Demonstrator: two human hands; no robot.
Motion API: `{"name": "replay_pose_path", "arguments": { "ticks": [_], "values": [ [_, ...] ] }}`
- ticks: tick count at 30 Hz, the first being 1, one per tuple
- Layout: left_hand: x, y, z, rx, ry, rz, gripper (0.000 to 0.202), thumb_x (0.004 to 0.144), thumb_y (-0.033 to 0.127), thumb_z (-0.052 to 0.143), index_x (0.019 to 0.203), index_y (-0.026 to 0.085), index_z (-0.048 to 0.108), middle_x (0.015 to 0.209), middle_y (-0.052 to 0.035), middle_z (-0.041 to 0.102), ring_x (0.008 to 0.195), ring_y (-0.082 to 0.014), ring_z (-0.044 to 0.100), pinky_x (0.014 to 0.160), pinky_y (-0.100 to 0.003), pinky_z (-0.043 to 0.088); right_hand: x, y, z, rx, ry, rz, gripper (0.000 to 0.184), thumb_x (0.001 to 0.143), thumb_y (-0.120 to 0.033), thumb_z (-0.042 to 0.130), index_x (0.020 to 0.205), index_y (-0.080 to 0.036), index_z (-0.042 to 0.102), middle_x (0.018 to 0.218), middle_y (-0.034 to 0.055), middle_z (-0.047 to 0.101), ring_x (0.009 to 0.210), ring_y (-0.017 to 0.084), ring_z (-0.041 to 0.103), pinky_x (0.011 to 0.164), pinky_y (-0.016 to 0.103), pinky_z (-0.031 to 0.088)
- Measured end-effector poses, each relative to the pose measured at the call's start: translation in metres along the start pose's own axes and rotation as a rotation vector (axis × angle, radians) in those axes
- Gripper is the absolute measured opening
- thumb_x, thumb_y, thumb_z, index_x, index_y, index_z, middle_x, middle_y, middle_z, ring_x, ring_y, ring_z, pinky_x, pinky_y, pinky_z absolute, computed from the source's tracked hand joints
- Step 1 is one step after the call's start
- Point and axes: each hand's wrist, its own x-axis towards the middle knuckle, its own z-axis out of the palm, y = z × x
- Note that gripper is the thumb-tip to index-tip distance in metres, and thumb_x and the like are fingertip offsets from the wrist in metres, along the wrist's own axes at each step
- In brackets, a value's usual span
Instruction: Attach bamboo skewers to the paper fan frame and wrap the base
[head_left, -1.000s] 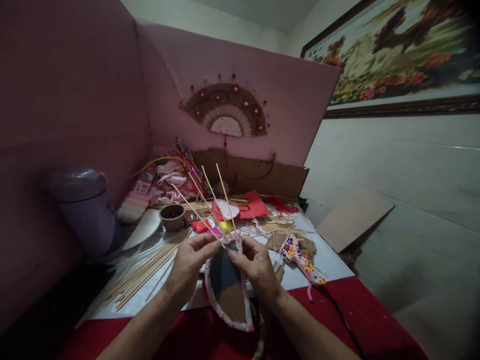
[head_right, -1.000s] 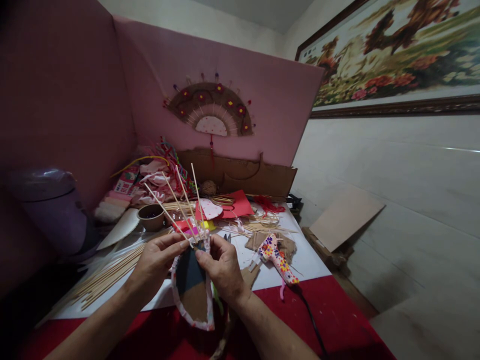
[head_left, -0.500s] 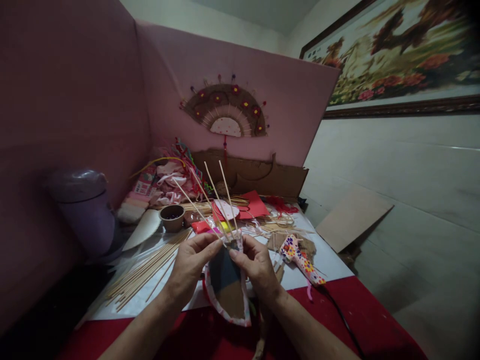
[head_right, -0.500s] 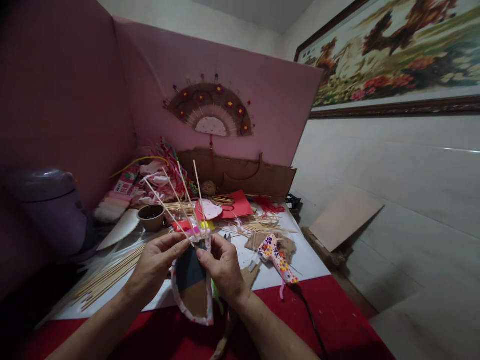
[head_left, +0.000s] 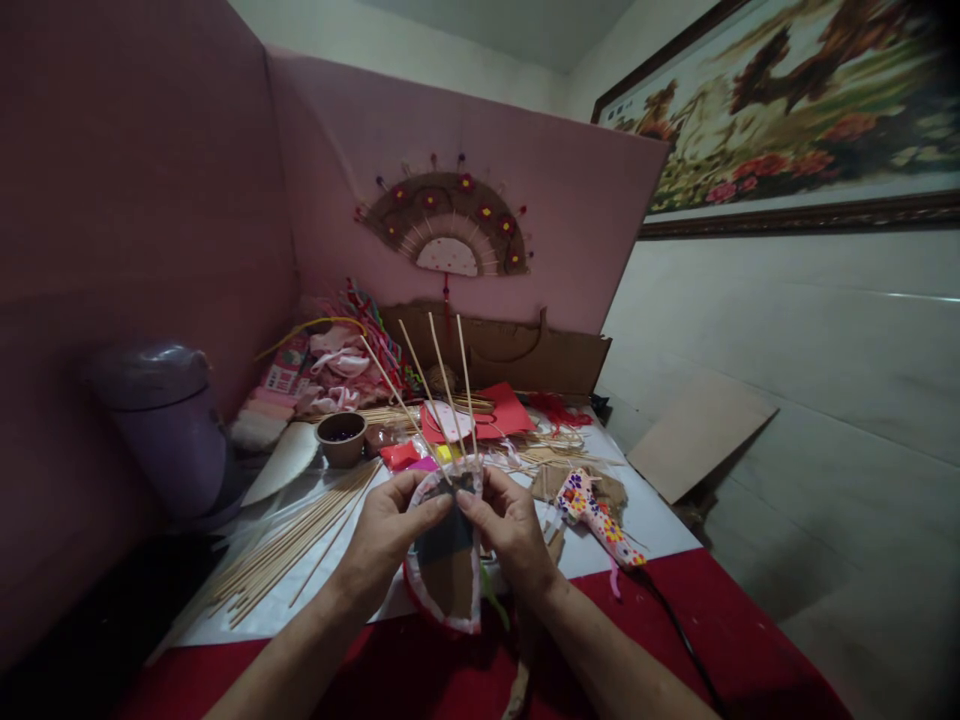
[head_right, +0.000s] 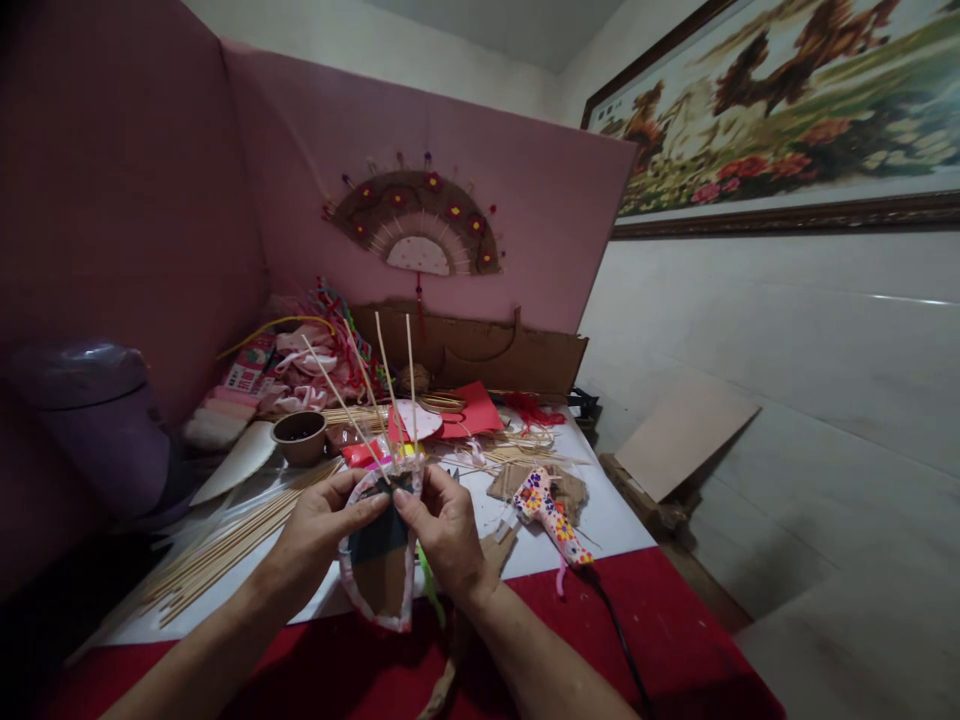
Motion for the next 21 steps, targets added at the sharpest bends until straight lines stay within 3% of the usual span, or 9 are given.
{"name": "replay_pose_path", "arguments": {
  "ticks": [5, 17, 21],
  "values": [
    [0.000, 0.000, 0.000, -0.002, 0.017, -0.001, 0.021, 0.067, 0.029, 0.071, 0.081, 0.014, 0.068, 0.074, -0.0033, 0.066, 0.066, -0.0137, 0.054, 0.064, -0.025, 0.042, 0.001, 0.003, -0.001, 0.018, -0.015, 0.001, 0.017, 0.079, -0.035, 0.060, 0.086, -0.019, 0.059, 0.080, 0.0011, 0.060, 0.071, 0.015, 0.054, 0.067, 0.026, 0.044],
    [0.000, -0.002, -0.003, 0.017, 0.008, 0.031, 0.022, 0.068, 0.029, 0.070, 0.083, 0.014, 0.067, 0.075, -0.0028, 0.065, 0.068, -0.0139, 0.054, 0.065, -0.025, 0.042, 0.002, 0.007, 0.000, 0.042, -0.029, -0.041, 0.013, 0.080, -0.032, 0.061, 0.083, -0.020, 0.057, 0.076, -0.0008, 0.057, 0.070, 0.014, 0.053, 0.068, 0.027, 0.043],
    [0.001, -0.002, -0.003, 0.026, 0.028, 0.021, 0.020, 0.067, 0.028, 0.071, 0.081, 0.014, 0.066, 0.072, -0.0016, 0.064, 0.068, -0.0146, 0.055, 0.065, -0.025, 0.042, 0.004, 0.010, -0.004, -0.063, 0.074, -0.056, 0.017, 0.082, -0.037, 0.058, 0.085, -0.020, 0.057, 0.075, -0.0005, 0.057, 0.067, 0.013, 0.053, 0.064, 0.026, 0.043]
  ]
}}
